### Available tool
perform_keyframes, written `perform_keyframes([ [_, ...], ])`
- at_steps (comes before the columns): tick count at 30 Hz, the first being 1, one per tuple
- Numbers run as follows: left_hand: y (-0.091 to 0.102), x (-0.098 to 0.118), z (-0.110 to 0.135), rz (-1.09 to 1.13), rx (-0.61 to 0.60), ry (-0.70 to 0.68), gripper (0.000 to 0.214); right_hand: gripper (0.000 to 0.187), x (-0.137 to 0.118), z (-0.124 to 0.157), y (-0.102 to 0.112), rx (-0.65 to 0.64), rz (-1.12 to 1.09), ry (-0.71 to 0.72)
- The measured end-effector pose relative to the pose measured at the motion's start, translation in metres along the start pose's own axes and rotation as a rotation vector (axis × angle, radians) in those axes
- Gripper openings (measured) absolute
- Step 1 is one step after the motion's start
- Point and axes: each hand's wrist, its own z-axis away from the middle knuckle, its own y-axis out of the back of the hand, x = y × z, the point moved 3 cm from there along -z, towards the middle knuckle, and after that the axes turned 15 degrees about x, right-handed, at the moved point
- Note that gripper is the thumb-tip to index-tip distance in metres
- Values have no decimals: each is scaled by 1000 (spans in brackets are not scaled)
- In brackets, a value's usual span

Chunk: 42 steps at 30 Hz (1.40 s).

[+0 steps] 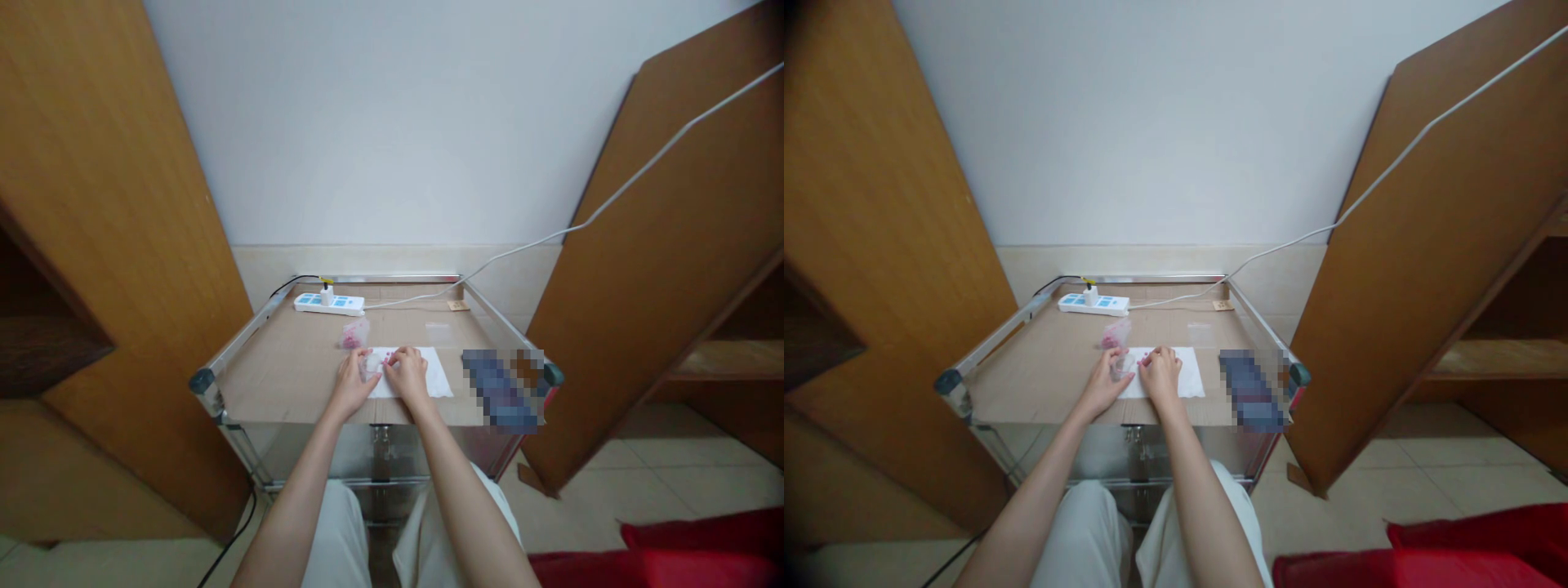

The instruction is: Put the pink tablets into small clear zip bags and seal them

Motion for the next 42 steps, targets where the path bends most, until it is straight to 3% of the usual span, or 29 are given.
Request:
perform_keyframes([
  [14,2,2,0,-11,6,-15,45,8,-3,1,-1,20,59,42],
  [22,0,0,1,26,-16,1,45,9,-3,-3,2,101,-169,-78],
  [32,0,0,1,7,-9,-4,47,10,-19,2,1,131,-394,31],
  [37,-1,-2,0,15,-8,0,46,12,-22,3,0,96,-440,37],
  [42,0,0,1,13,-13,-1,45,16,-16,-3,6,141,-466,17],
])
